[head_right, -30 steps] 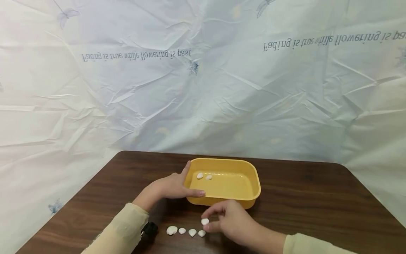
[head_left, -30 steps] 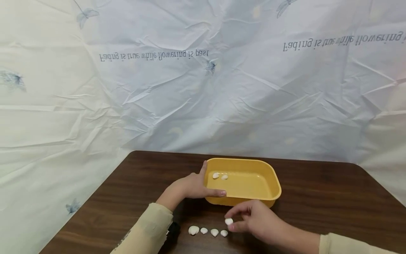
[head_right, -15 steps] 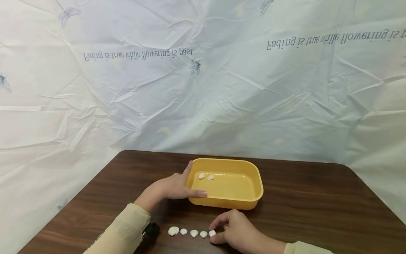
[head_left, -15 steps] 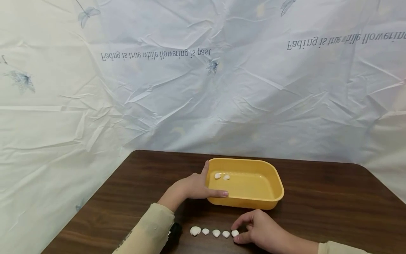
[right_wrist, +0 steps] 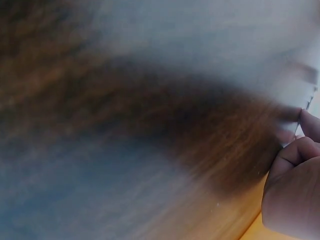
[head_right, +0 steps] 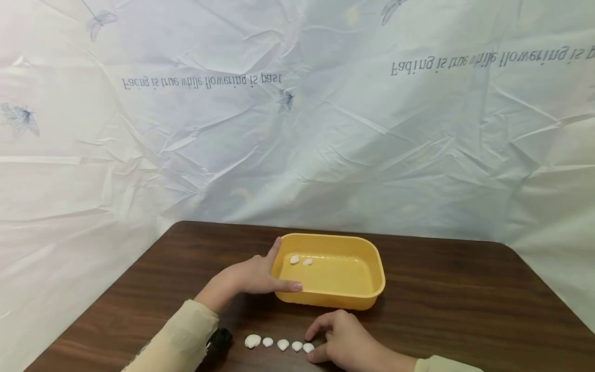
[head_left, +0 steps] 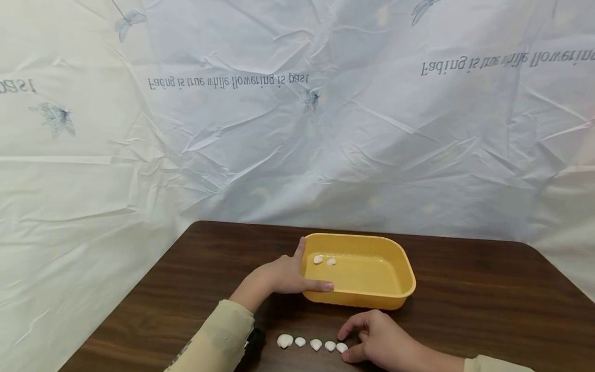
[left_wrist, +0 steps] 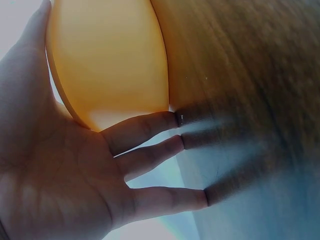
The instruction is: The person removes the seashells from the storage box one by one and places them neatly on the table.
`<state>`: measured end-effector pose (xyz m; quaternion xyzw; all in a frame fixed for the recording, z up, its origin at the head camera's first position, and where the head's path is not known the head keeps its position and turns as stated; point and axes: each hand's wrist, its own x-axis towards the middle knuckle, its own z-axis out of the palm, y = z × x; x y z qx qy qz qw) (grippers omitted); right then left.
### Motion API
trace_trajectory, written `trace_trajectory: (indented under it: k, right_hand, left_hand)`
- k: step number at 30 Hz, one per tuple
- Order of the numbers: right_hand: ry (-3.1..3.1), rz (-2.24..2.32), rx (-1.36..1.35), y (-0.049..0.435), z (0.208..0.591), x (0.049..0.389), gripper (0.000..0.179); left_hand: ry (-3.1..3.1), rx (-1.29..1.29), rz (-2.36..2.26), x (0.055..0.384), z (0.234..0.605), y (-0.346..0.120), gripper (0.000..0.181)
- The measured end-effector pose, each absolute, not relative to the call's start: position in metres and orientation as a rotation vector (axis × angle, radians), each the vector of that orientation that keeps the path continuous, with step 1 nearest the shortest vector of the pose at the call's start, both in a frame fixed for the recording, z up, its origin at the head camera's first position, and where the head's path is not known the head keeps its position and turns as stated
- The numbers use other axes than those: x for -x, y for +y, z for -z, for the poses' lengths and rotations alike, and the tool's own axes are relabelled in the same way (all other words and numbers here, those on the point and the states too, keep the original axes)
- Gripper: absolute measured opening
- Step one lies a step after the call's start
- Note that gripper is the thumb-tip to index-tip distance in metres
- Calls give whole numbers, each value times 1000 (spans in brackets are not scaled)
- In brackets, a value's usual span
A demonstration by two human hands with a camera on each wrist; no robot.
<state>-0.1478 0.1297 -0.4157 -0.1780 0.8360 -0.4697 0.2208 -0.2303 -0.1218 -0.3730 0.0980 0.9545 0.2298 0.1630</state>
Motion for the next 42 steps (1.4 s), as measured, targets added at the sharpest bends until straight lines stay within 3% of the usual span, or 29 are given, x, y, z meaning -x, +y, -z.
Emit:
trace_trajectory:
  k: [12,30,36,42]
  right_hand:
    - [2338,1297,435,121,416,156,19]
    - [2217,1327,384,130,410,149,21]
    - [2169,1278,481,125,374,156,27]
    - [2248,1246,514,114,324,191,34]
  left_hand:
    - [2734,-297,-640,244,377,-126,143]
    - [2717,-255,-627,232,372,-122,143]
    - [2734,-287,-634,231,369,-120,143]
    - [2755,-298,-623,232,373,-119,144]
